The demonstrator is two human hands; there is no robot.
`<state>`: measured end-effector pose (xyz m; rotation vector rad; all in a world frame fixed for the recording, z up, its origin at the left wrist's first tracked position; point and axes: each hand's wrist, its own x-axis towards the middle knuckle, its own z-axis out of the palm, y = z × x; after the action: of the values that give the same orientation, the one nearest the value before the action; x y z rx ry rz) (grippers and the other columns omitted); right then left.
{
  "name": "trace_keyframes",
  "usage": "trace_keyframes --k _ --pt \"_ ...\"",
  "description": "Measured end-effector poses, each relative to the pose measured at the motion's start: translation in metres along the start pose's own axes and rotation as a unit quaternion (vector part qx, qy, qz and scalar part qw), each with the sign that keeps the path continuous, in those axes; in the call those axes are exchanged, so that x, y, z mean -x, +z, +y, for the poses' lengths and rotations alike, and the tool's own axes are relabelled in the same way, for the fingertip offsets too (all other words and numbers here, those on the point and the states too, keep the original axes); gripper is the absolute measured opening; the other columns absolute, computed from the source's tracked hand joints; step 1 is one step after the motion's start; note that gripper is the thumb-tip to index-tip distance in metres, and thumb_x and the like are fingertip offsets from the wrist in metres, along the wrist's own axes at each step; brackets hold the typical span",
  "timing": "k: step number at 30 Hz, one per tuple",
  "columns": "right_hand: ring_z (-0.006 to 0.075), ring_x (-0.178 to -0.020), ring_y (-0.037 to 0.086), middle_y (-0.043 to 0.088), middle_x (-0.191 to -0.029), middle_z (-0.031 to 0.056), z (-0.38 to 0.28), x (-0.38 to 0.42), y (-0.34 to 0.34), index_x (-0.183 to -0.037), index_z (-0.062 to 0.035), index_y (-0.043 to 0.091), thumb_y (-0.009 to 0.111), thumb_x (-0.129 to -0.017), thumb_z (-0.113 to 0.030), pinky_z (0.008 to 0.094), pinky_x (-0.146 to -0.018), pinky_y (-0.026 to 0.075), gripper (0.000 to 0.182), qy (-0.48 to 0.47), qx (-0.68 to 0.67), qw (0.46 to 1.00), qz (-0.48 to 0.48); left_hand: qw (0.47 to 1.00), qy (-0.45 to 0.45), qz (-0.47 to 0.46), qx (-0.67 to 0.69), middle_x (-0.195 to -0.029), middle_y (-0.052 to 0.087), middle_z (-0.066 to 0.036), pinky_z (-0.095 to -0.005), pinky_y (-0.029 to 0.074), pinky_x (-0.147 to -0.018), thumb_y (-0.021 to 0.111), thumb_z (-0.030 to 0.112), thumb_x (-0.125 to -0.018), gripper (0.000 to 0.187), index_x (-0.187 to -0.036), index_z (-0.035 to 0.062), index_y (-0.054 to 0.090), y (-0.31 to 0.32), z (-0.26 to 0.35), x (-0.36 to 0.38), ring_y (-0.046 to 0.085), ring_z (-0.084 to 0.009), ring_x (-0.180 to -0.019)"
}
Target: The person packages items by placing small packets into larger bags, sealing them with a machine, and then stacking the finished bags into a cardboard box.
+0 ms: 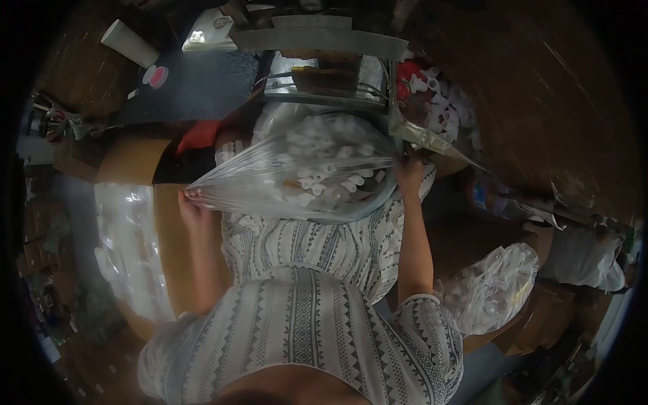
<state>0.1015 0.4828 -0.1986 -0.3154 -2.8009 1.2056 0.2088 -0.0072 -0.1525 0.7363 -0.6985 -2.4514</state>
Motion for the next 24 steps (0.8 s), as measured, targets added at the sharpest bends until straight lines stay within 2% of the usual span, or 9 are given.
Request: trace_keyframes --k 4,7,9,11,13,16,18,21,24 --pt "0.0267 -0.07 0.063 0.065 -0.079 0.0167 -0.006 0.043 -0.01 -0.103 -0.0012 0.065 0.056 -0.089 -0.015 0.036 -0.066 0.048 0.022 -0.089 0.062 0.98 0.167 0.939 0.102 0.01 -0.329 -0.071 0.06 -0.006 -0.0322 0.047 -0.075 0.035 0.031 -0.101 0.039 -0.078 0.006 0.055 0.023 -0.012 0.004 0.059 -0.0172 -0.074" --pt "0.0224 -0.069 0.063 0.065 -0.081 0.0172 -0.032 0.071 -0.033 -0.104 0.0001 0.064 0.052 -0.091 -0.009 0.0326 -0.063 0.048 0.02 0.146 -0.083 0.984 0.065 0.862 0.217 0.003 -0.457 -0.079 0.065 -0.009 -0.0304 0.043 -0.088 0.033 0.031 -0.101 0.043 -0.088 0.0019 0.061 0.113 -0.026 0.039 0.06 -0.0194 -0.09" --pt "0.0172 -0.066 0.063 0.065 -0.081 0.0153 -0.043 0.079 -0.036 -0.104 0.0006 0.064 0.052 -0.092 -0.009 0.0293 -0.061 0.048 0.02 0.002 -0.057 0.995 0.087 0.828 0.313 -0.01 -0.465 -0.082 0.067 -0.01 -0.0296 0.04 -0.095 0.031 0.032 -0.102 0.045 -0.093 0.0002 0.062 0.17 -0.045 0.07 0.06 -0.0207 -0.099" --pt "0.0165 -0.066 0.064 0.066 -0.082 0.0143 -0.076 0.079 -0.045 -0.103 -0.0003 0.064 0.053 -0.091 -0.008 0.0286 -0.061 0.049 0.019 -0.076 -0.083 0.987 0.118 0.843 0.262 -0.192 -0.429 -0.082 0.067 -0.011 -0.0302 0.035 -0.101 0.029 0.032 -0.102 0.047 -0.088 0.0005 0.061 0.187 -0.058 0.084 0.059 -0.0228 -0.104" --pt "0.0159 -0.066 0.064 0.066 -0.083 0.0133 -0.114 0.079 -0.053 -0.103 -0.0012 0.065 0.054 -0.09 -0.008 0.0279 -0.061 0.049 0.018 -0.152 -0.107 0.971 0.152 0.848 0.012 -0.472 -0.241 -0.096 0.063 -0.009 -0.0344 0.04 -0.095 0.026 0.038 -0.102 0.052 -0.089 -0.0007 0.058 0.152 -0.087 0.061 0.057 -0.0201 -0.101" --pt "0.0159 -0.067 0.064 0.066 -0.078 0.0107 -0.154 0.079 -0.047 -0.096 -0.0014 0.064 0.059 -0.087 -0.006 0.0271 -0.061 0.05 0.011 -0.254 -0.097 0.957 0.103 0.762 -0.199 -0.609 -0.097 -0.094 0.061 -0.01 -0.0377 0.042 -0.092 0.041 0.041 -0.097 0.045 -0.097 -0.0015 0.055 0.159 -0.11 0.062 0.058 -0.024 -0.096" --pt "0.018 -0.064 0.063 0.064 -0.075 0.0099 -0.166 0.082 -0.036 -0.088 -0.0023 0.061 0.064 -0.083 -0.005 0.0275 -0.061 0.05 0.007 -0.177 -0.196 0.964 -0.028 0.616 -0.096 -0.511 -0.591 -0.093 0.056 -0.013 -0.0399 0.043 -0.09 0.064 0.04 -0.084 0.051 -0.11 -0.0015 0.049 0.191 -0.101 0.098 0.056 -0.0279 -0.094" --pt "0.0187 -0.063 0.062 0.062 -0.075 0.0084 -0.163 0.074 -0.015 -0.083 -0.0022 0.058 0.065 -0.082 -0.006 0.0278 -0.062 0.05 0.008 -0.12 -0.213 0.95 -0.194 0.527 0.186 -0.606 -0.566 -0.106 0.051 -0.017 -0.0387 0.041 -0.093 0.077 0.03 -0.07 0.075 -0.126 -0.002 0.039 0.154 -0.139 0.077 0.054 -0.0302 -0.097" --pt "0.0177 -0.067 0.061 0.063 -0.083 0.009 -0.156 0.072 0.011 -0.085 -0.0024 0.059 0.065 -0.081 -0.006 0.027 -0.063 0.05 0.008 -0.137 -0.186 0.932 -0.28 0.524 0.132 -0.588 -0.602 -0.122 0.046 -0.025 -0.0382 0.042 -0.093 0.075 0.025 -0.07 0.082 -0.133 -0.0045 0.033 0.13 -0.163 0.071 0.051 -0.0351 -0.11"
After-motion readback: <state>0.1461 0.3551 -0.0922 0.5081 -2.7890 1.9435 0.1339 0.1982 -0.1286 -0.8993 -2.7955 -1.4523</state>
